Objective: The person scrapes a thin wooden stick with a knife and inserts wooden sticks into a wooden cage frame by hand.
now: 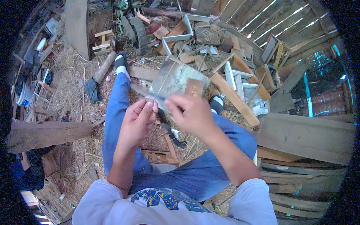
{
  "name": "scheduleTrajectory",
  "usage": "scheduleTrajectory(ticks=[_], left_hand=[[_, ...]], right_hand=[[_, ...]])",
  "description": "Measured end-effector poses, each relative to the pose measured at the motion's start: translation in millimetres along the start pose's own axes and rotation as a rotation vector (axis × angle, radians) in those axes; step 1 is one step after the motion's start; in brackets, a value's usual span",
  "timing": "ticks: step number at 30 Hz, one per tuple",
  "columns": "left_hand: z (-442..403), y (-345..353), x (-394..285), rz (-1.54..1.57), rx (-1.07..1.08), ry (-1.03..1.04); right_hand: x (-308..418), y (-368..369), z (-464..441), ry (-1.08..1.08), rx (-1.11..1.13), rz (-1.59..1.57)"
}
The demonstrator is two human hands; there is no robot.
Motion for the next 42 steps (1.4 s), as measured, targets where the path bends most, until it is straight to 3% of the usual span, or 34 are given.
scheduleTrajectory(ticks=[1, 2, 6, 12, 17, 20, 24, 26, 30, 32, 34, 36, 38, 40, 42], left_hand=[[1, 0, -1, -0.002, -0.004, -0.007], [3, 2, -2, 0.013, -0.007, -0.02], [3, 0, 3, 0.057, 0.01, -0.104], [4, 0, 5, 0.107, 0.033, -0.1], [1, 6, 3, 0.099, 0.041, -0.047], [2, 4, 1, 0.108, 0.043, -0.066], [4, 4, -2, 0.127, 0.074, -0.053], [1, -1, 3, 0.113, 0.047, -0.087], [4, 5, -3, 0.107, 0.073, -0.082], [2, 1, 6, 0.077, 0.052, -0.103], [-1, 0, 6, 0.039, 0.029, -0.125], [1, 2, 2, 0.133, 0.055, -0.081], [0, 3, -1, 0.149, 0.039, -0.023], [-5, 3, -3, 0.16, 0.01, 0.057], [-17, -7, 3, 0.3, -0.106, 0.229]], right_hand=[[-4, -5, -2, 0.164, 0.004, -0.042], [-5, -1, 1, 0.17, 0.009, -0.046], [3, -1, 2, 0.024, -0.033, 0.003], [-1, 0, 3, 0.015, -0.018, -0.014], [-9, -10, -6, 0.216, 0.017, -0.068], [-8, 3, 4, 0.065, -0.023, -0.114], [-6, -1, 1, 0.182, 0.058, -0.061], [-5, 6, 5, 0.1, 0.026, -0.14], [-19, -2, 2, 0.318, 0.047, -0.188], [-7, 4, 6, 0.085, 0.103, -0.09], [-6, 5, 3, 0.056, 0.131, -0.052], [-18, -10, -2, 0.212, -0.066, -0.114], [-37, -19, -6, 0.105, -0.189, -0.257], [-52, -14, 2, 0.616, -0.166, -0.956], [-41, 0, 8, 0.681, -0.171, -0.993]])
Point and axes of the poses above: each hand's wrist, its own z-axis away from the middle knuckle, its own y-axis out of the palm, x = y × z, the point moved 5 cm from there along -z, towards the middle knuckle
